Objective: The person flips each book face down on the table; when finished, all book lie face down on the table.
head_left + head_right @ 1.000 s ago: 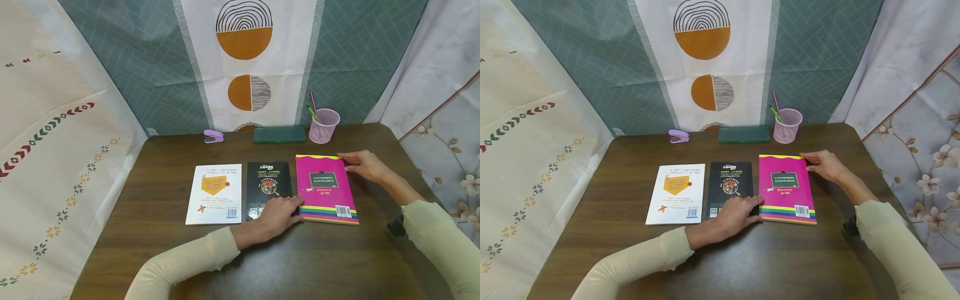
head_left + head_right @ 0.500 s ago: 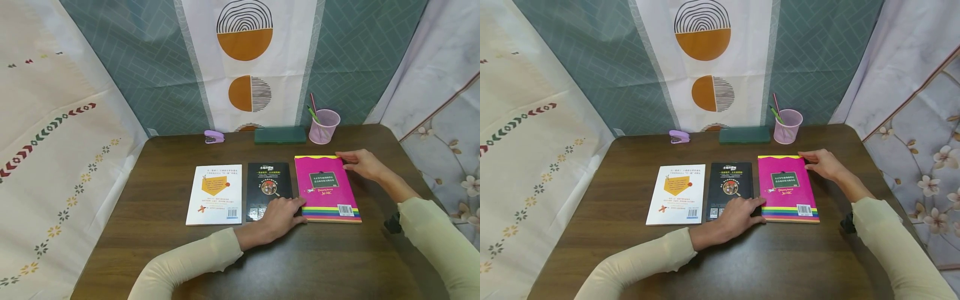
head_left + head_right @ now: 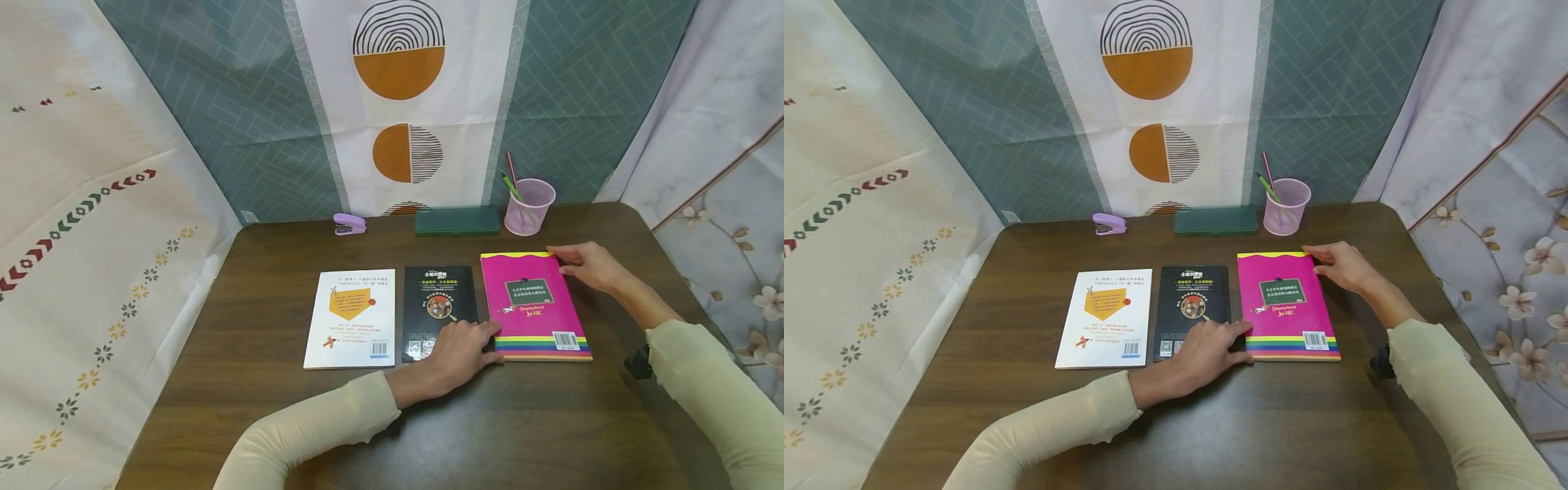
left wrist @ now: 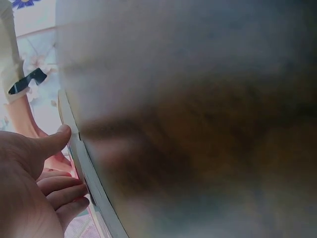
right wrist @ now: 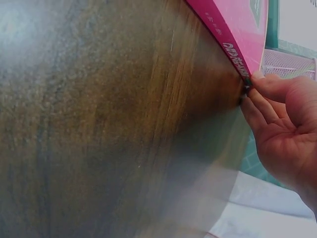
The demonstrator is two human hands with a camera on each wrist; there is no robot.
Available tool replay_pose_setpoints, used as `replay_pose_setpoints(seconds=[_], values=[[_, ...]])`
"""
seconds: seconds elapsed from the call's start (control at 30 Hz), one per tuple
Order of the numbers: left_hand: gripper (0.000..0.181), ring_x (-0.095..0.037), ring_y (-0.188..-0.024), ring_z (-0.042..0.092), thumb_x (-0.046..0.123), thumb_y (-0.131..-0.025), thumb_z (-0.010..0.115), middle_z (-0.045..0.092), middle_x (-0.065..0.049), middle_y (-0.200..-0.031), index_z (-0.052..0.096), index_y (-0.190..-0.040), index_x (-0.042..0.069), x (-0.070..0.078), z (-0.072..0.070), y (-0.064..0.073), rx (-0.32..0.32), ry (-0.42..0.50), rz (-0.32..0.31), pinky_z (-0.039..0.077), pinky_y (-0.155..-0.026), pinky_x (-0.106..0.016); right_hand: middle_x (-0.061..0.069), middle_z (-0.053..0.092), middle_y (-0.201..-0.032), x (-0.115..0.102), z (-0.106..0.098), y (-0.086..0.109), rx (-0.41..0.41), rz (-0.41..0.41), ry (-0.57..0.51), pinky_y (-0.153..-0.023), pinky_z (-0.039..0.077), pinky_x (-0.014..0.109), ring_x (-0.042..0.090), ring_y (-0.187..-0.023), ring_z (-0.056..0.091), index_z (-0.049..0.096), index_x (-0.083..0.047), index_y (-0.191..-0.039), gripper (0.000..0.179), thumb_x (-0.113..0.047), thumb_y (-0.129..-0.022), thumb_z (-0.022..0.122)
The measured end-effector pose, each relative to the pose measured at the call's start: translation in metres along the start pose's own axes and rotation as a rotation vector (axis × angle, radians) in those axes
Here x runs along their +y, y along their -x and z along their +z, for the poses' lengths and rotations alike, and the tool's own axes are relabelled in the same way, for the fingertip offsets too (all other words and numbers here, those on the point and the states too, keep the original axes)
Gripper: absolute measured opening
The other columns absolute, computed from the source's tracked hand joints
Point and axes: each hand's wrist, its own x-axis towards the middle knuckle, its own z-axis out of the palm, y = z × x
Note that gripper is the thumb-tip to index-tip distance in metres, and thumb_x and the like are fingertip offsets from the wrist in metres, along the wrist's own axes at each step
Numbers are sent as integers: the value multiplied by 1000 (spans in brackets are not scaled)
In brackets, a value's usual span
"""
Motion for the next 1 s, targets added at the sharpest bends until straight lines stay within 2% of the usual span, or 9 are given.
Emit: replay_pose_setpoints(seconds=[0.23, 0.4, 0.47, 0.53, 0.63, 0.73, 0.9, 1.0], values=[[48, -4, -63, 59, 47, -90, 86, 77, 6, -90, 75, -125, 17, -2, -1, 0, -22, 27, 5, 44, -54, -22, 37, 43, -155, -6, 3, 2, 28, 29, 40, -104, 48, 60, 57, -143, 41, 43, 6, -157, 64, -2, -100, 71], [61, -1, -76, 60, 46, -92, 84, 78, 0, -121, 69, -141, 12, -11, -7, 1, -81, 134, 15, 49, -69, -16, 37, 47, -153, -21, 12, 7, 82, 11, 101, -107, 45, 66, 59, -140, 44, 44, 5, -157, 69, -10, -98, 77], [65, -3, -76, 61, 43, -92, 84, 77, -1, -124, 65, -145, 10, -18, -13, 2, -96, 205, 13, 49, -70, -16, 36, 50, -152, -29, 18, 10, 100, -19, 101, -105, 48, 65, 58, -138, 47, 44, 4, -157, 72, -14, -97, 79], [67, -5, -82, 67, 40, -92, 85, 77, -3, -125, 63, -148, 10, -27, -20, 4, -102, 282, 2, 51, -73, -17, 34, 51, -152, -37, 24, 14, 113, -39, 83, -100, 52, 64, 57, -137, 49, 44, 2, -159, 76, -20, -96, 81], [71, -12, -108, 73, 39, -93, 84, 73, -6, -135, 59, -152, 9, -44, -31, 8, -103, 372, -16, 55, -89, -22, 31, 47, -157, -47, 31, 21, 104, -54, 34, -97, 55, 63, 55, -142, 44, 39, -6, -164, 86, -32, -94, 83], [78, -20, -137, 60, 41, -93, 84, 58, -6, -154, 52, -158, 11, -65, -43, 14, -111, 451, -35, 52, -108, -35, 27, 41, -163, -54, 38, 27, 79, -76, -19, -99, 53, 64, 53, -146, 38, 34, -16, -168, 95, -38, -91, 86], [96, -29, -141, 57, 40, -89, 88, 45, -6, -165, 36, -167, 19, -100, -61, 28, -134, 578, -86, 48, -113, -49, 22, 38, -166, -60, 46, 37, 20, -143, -103, -99, 53, 67, 50, -148, 34, 30, -24, -170, 105, -37, -85, 90], [105, -29, -148, 48, 41, -86, 91, 38, -4, -170, 30, -170, 23, -118, -68, 37, -135, 588, -139, 42, -117, -53, 21, 35, -168, -59, 51, 41, -7, -183, -143, -102, 48, 71, 50, -151, 31, 31, -23, -169, 104, -35, -85, 90]])
